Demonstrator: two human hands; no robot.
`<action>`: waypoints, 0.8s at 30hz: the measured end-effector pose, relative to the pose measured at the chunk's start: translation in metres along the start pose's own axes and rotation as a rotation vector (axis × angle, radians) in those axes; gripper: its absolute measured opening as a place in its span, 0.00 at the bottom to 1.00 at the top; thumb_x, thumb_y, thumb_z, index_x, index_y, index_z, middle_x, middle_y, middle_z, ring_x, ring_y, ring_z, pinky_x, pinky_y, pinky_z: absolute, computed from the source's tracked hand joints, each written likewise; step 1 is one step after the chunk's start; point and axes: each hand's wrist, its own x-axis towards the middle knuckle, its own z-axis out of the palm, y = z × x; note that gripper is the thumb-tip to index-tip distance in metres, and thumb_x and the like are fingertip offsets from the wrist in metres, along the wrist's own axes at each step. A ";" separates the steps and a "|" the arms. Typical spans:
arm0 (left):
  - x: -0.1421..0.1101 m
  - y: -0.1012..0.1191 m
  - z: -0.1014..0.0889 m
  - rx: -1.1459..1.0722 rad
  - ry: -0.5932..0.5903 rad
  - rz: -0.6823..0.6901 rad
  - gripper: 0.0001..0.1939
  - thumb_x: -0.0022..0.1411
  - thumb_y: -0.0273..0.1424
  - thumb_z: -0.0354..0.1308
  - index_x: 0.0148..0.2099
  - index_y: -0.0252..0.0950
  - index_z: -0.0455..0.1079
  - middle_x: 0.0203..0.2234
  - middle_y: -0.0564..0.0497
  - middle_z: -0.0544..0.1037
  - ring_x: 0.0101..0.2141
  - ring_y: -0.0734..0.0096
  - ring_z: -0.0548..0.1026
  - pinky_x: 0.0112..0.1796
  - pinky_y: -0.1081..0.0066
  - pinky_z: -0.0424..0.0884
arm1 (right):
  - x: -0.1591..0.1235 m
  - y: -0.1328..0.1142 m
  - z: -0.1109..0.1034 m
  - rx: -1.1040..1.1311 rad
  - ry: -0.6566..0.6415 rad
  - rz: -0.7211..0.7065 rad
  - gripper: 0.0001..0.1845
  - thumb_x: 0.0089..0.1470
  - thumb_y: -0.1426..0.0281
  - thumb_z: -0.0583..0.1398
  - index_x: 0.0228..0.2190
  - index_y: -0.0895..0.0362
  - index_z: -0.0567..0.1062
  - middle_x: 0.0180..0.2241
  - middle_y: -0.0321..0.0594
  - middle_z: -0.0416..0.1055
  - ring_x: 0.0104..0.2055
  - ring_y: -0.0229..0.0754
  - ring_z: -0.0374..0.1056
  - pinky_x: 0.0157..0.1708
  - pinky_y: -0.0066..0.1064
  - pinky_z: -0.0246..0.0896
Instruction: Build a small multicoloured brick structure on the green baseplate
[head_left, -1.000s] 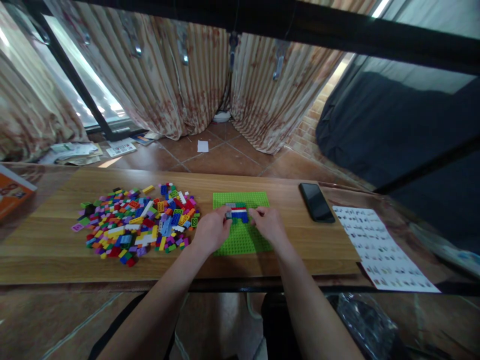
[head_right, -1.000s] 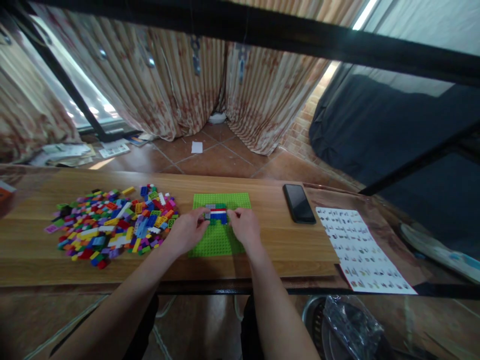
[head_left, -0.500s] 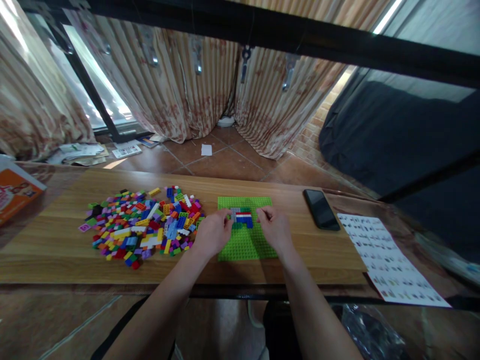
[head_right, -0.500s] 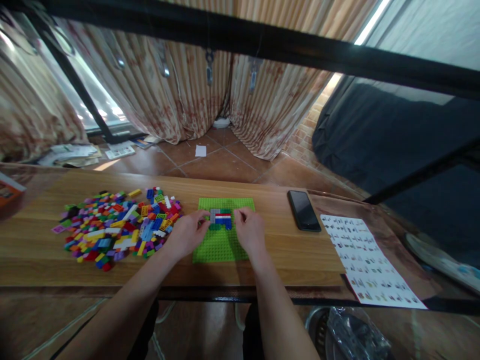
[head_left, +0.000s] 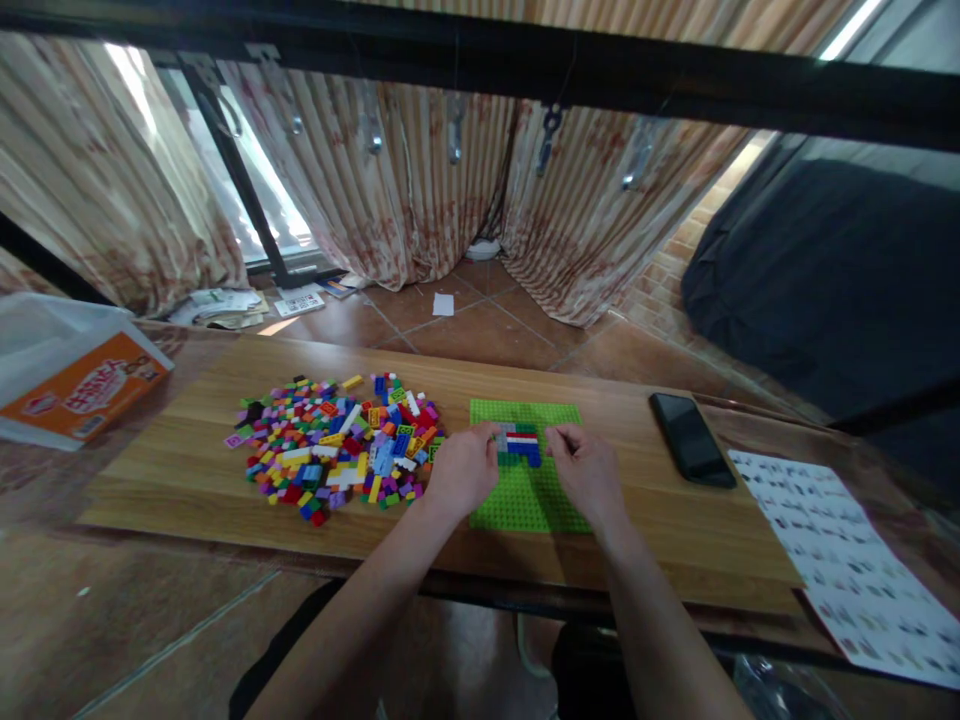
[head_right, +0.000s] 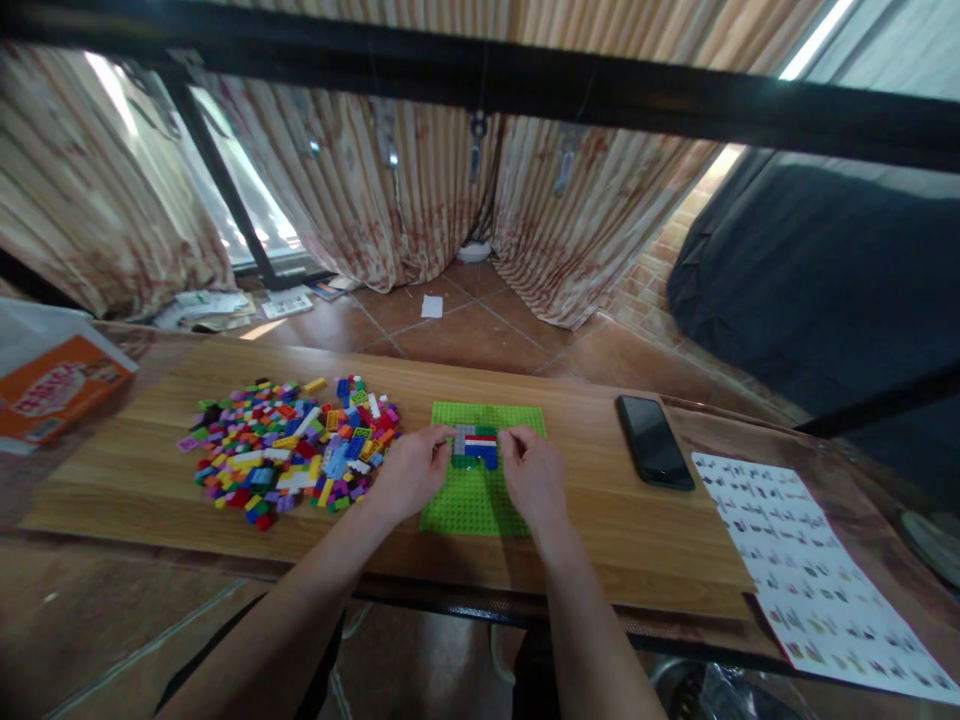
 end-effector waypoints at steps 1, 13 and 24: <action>0.000 0.000 0.000 -0.009 0.013 -0.001 0.16 0.65 0.26 0.48 0.49 0.37 0.74 0.39 0.46 0.82 0.39 0.61 0.80 0.42 0.65 0.73 | 0.000 -0.001 0.000 0.006 -0.001 -0.003 0.19 0.58 0.59 0.52 0.25 0.57 0.75 0.23 0.39 0.74 0.25 0.40 0.66 0.28 0.29 0.53; 0.001 -0.001 -0.007 -0.208 0.156 0.003 0.16 0.62 0.23 0.49 0.46 0.35 0.76 0.36 0.47 0.82 0.33 0.67 0.79 0.40 0.69 0.73 | -0.007 -0.014 0.015 0.089 -0.037 -0.058 0.18 0.58 0.58 0.54 0.28 0.56 0.76 0.24 0.38 0.74 0.26 0.41 0.67 0.30 0.30 0.57; 0.000 -0.004 -0.005 -0.266 0.187 0.023 0.16 0.62 0.24 0.49 0.43 0.37 0.77 0.35 0.49 0.82 0.34 0.68 0.79 0.40 0.69 0.73 | -0.012 -0.021 0.020 0.124 -0.061 -0.095 0.18 0.59 0.58 0.54 0.31 0.56 0.77 0.26 0.39 0.76 0.28 0.41 0.69 0.31 0.30 0.58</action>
